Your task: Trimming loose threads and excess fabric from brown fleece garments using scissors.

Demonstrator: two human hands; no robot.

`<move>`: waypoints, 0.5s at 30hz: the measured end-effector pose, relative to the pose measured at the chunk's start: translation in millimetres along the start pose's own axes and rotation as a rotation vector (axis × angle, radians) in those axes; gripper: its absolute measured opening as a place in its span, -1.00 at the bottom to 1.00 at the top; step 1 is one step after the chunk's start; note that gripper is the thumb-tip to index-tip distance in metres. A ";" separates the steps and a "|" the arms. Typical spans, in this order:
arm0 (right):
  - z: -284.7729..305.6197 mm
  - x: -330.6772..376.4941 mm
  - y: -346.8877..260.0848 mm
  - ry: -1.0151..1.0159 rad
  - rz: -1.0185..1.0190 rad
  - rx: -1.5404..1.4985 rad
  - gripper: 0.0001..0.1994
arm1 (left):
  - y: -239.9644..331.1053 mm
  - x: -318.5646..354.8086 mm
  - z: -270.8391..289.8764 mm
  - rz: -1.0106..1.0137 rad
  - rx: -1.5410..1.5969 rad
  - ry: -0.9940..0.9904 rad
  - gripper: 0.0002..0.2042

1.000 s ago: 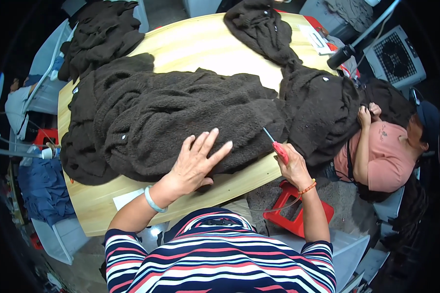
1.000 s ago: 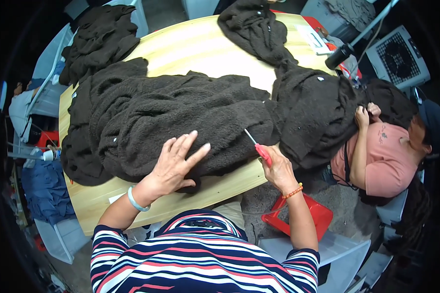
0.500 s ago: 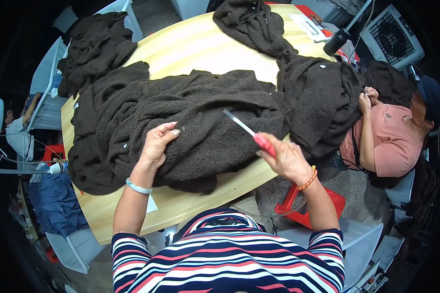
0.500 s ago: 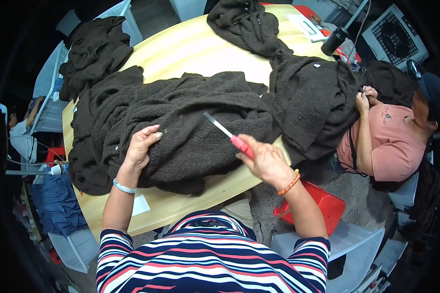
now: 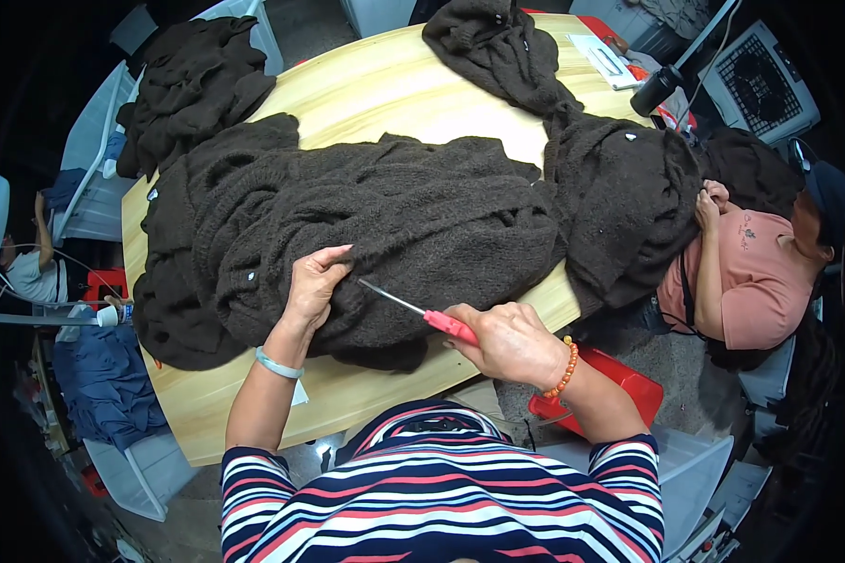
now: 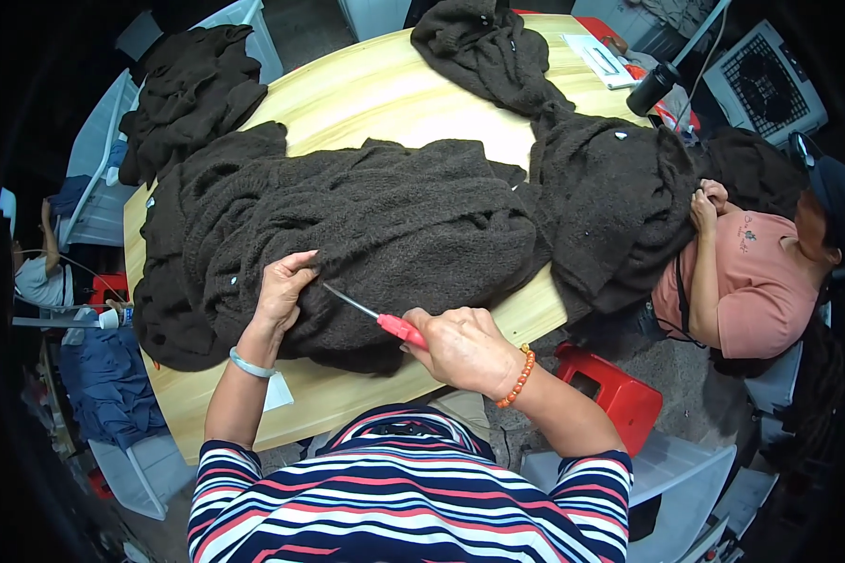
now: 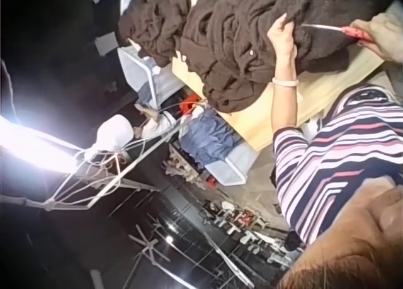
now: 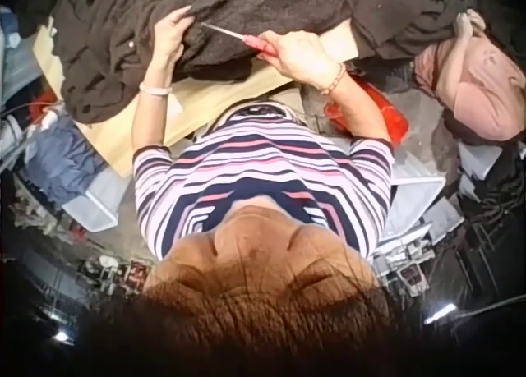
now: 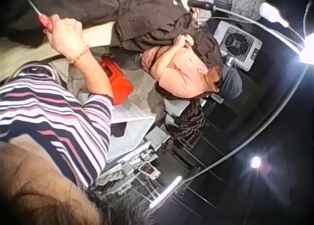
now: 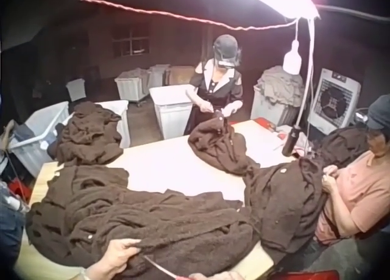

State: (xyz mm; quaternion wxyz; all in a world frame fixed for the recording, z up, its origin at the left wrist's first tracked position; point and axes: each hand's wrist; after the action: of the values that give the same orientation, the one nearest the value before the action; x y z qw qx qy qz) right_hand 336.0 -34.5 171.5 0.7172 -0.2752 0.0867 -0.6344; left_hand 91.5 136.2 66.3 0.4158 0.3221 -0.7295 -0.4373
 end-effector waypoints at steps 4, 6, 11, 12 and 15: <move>5.6 -5.4 2.7 0.072 -0.078 0.010 -0.72 | 2.6 0.2 -5.0 -0.032 -0.015 0.019 -0.70; 3.2 -4.2 10.4 0.088 -0.071 -0.032 -0.72 | 18.8 -1.2 2.0 -0.007 -0.211 -0.074 -0.67; 12.8 -0.4 35.6 0.305 -0.182 -0.222 -0.64 | 64.6 -0.9 -50.6 -0.659 -1.216 0.031 -0.31; 12.3 2.8 39.9 0.357 -0.202 -0.266 -0.64 | 67.5 -6.6 -62.6 -0.822 -1.352 -0.030 -0.25; 9.6 13.5 50.7 0.396 -0.211 -0.249 -0.64 | 58.6 -31.4 -82.8 -0.777 -1.570 -0.181 -0.45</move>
State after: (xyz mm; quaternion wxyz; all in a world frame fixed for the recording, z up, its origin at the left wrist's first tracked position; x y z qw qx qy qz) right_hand 386.7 -42.5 156.9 0.5765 -0.2395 0.2735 -0.7318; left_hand 172.8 155.7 131.7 0.2798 0.1329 -0.0873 -0.9468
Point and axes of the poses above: each hand's wrist, its own x-axis away from the middle knuckle, its own z-axis out of the back of the hand, y = z × x, and after that the axes turned 3 degrees about x, right-handed
